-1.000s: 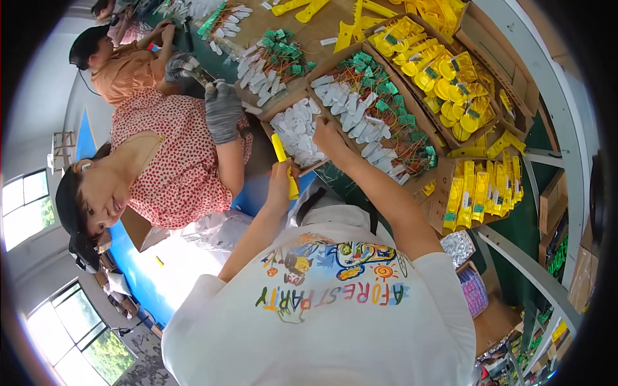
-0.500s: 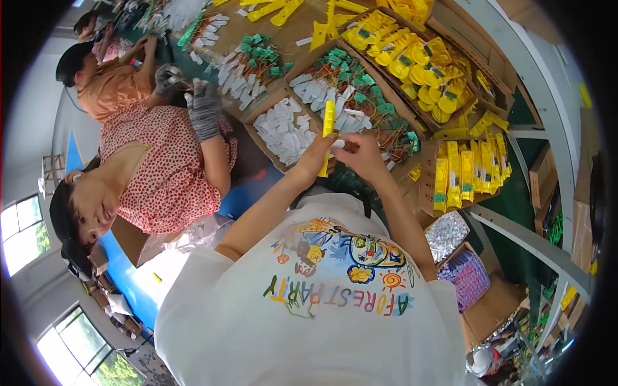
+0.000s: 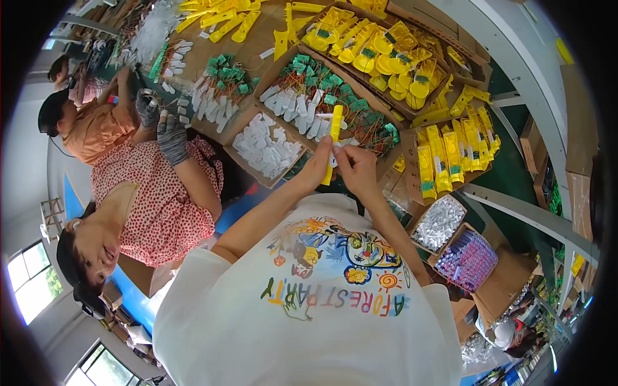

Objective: Manually assembling yellow plastic solar lighting components at a factory production line.

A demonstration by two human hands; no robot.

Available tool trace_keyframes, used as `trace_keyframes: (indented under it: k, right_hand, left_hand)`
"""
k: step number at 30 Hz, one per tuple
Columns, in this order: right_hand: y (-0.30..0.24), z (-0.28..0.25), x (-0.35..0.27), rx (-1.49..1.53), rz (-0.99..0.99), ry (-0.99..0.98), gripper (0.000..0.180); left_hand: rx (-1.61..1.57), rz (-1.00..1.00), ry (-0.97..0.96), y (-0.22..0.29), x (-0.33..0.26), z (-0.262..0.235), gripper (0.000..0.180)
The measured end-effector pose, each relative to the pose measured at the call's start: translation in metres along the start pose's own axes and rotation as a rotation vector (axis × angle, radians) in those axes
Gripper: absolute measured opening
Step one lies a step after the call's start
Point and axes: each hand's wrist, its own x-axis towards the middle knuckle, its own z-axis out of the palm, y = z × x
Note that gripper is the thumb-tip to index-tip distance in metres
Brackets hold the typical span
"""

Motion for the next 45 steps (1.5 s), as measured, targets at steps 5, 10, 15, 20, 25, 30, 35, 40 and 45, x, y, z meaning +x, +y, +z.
trace_keyframes:
  k: [5, 10, 15, 20, 25, 30, 35, 40, 45]
  right_hand:
    - [0.018, 0.005, 0.039, 0.197, 0.224, -0.289, 0.033]
    - [0.123, 0.026, 0.135, -0.27, 0.159, 0.372, 0.033]
    - [0.118, 0.011, 0.141, -0.54, 0.11, 0.066, 0.023]
    - [0.029, -0.026, 0.074, -0.043, 0.116, 0.048, 0.011]
    - [-0.033, -0.06, 0.019, -0.224, -0.2, 0.043, 0.007]
    - [-0.04, -0.08, -0.009, -0.33, -0.324, 0.098, 0.011]
    - [-0.037, -0.09, -0.034, 0.037, 0.15, -0.047, 0.024]
    - [-0.05, -0.082, -0.009, 0.377, -0.045, 0.095, 0.031]
    - [-0.042, -0.059, -0.004, 0.612, 0.15, -0.17, 0.03]
  left_hand:
    - [-0.563, -0.047, -0.151, -0.017, 0.003, -0.023, 0.049]
    - [-0.654, 0.069, 0.06, -0.006, -0.001, -0.047, 0.05]
    - [-0.59, 0.154, 0.009, -0.016, -0.005, -0.068, 0.045]
    - [0.002, 0.41, 0.284, 0.013, 0.007, -0.036, 0.038]
    - [0.473, 0.658, 0.253, 0.058, 0.002, 0.001, 0.039]
    - [0.656, 0.734, 0.17, 0.076, -0.025, 0.029, 0.039]
    - [0.246, 0.8, 0.264, 0.078, -0.032, 0.042, 0.045]
    - [0.357, 0.886, 0.25, 0.067, -0.038, 0.052, 0.042]
    - [0.286, 0.82, 0.299, 0.066, -0.042, 0.052, 0.04]
